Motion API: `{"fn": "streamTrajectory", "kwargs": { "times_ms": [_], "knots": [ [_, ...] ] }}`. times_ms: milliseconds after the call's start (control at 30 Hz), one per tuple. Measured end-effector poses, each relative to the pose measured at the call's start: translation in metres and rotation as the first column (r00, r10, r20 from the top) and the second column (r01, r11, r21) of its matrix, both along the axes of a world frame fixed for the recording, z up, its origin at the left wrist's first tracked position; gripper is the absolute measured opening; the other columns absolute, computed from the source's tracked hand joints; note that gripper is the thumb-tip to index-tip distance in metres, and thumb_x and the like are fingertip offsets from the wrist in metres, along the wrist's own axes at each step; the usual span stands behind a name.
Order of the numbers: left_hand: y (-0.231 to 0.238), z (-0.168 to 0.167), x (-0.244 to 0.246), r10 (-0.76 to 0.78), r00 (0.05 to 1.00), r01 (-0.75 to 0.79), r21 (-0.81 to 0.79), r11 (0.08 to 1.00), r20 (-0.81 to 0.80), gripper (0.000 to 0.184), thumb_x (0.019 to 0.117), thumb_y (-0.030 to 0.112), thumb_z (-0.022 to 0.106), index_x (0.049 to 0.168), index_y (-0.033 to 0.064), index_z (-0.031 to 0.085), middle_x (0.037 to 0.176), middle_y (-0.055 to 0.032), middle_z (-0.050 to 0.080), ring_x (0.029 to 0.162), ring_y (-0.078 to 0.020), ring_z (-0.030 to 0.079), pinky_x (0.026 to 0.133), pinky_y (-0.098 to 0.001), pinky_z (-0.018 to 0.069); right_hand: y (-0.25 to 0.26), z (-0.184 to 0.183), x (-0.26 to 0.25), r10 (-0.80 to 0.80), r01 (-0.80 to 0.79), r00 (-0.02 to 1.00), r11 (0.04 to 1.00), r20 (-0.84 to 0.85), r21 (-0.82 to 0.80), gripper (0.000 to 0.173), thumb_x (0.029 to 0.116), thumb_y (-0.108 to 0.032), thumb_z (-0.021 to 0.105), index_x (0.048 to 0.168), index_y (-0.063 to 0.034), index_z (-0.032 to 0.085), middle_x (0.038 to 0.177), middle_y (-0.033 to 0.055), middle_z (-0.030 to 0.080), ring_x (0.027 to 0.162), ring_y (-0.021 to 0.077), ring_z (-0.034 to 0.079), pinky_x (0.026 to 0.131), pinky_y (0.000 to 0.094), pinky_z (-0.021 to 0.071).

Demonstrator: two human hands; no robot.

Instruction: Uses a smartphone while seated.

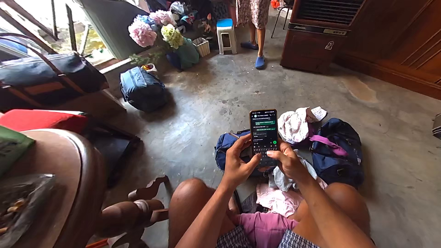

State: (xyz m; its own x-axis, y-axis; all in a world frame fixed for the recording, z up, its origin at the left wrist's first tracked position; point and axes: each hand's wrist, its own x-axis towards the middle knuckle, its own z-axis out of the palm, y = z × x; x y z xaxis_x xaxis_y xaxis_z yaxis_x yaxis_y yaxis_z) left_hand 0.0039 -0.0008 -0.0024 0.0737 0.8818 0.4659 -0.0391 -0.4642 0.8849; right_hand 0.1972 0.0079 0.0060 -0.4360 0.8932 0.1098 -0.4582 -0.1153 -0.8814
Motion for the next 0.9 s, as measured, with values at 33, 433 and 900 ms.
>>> {"fn": "streamTrajectory", "kwargs": {
  "times_ms": [33, 433, 900],
  "knots": [
    [-0.0003, -0.001, 0.0012, 0.013, 1.0, -0.013, 0.005, 1.0, -0.005, 0.051, 0.0855, 0.008, 0.076, 0.131, -0.0084, 0.059, 0.123, -0.0172, 0.07, 0.113, -0.0283, 0.07, 0.101, -0.045, 0.0588, -0.0006, 0.0003, -0.0022, -0.028, 0.028, 1.0, 1.0, 0.013, -0.01, 0.034, 0.0999, -0.001, 0.046, 0.134, 0.0026, 0.049, 0.11, 0.0157, 0.072, 0.093, 0.0279, 0.075, 0.072, 0.0465, 0.0664],
    [0.0018, -0.0029, -0.0031, -0.05, 0.998, 0.051, -0.028, 0.998, 0.046, 0.046, 0.0879, 0.003, 0.067, 0.132, -0.0073, 0.059, 0.124, -0.0179, 0.069, 0.115, -0.0281, 0.068, 0.103, -0.0443, 0.0566, -0.0013, -0.0005, 0.0035, 0.031, -0.031, 0.999, 0.999, 0.016, 0.027, 0.055, 0.0848, 0.012, 0.052, 0.138, 0.0029, 0.042, 0.118, 0.017, 0.07, 0.099, 0.0302, 0.074, 0.075, 0.0476, 0.0666],
    [0.0006, -0.0013, 0.0001, -0.016, 1.0, 0.016, 0.0, 1.0, 0.02, 0.047, 0.0872, 0.006, 0.072, 0.13, -0.0089, 0.059, 0.122, -0.0173, 0.07, 0.114, -0.0271, 0.069, 0.102, -0.0441, 0.0575, -0.0021, 0.0039, 0.0003, -0.007, 0.007, 1.0, 1.0, 0.022, -0.014, 0.041, 0.0951, 0.003, 0.051, 0.135, 0.0024, 0.045, 0.112, 0.0172, 0.071, 0.092, 0.0303, 0.075, 0.07, 0.0466, 0.0669]
  ]
}}
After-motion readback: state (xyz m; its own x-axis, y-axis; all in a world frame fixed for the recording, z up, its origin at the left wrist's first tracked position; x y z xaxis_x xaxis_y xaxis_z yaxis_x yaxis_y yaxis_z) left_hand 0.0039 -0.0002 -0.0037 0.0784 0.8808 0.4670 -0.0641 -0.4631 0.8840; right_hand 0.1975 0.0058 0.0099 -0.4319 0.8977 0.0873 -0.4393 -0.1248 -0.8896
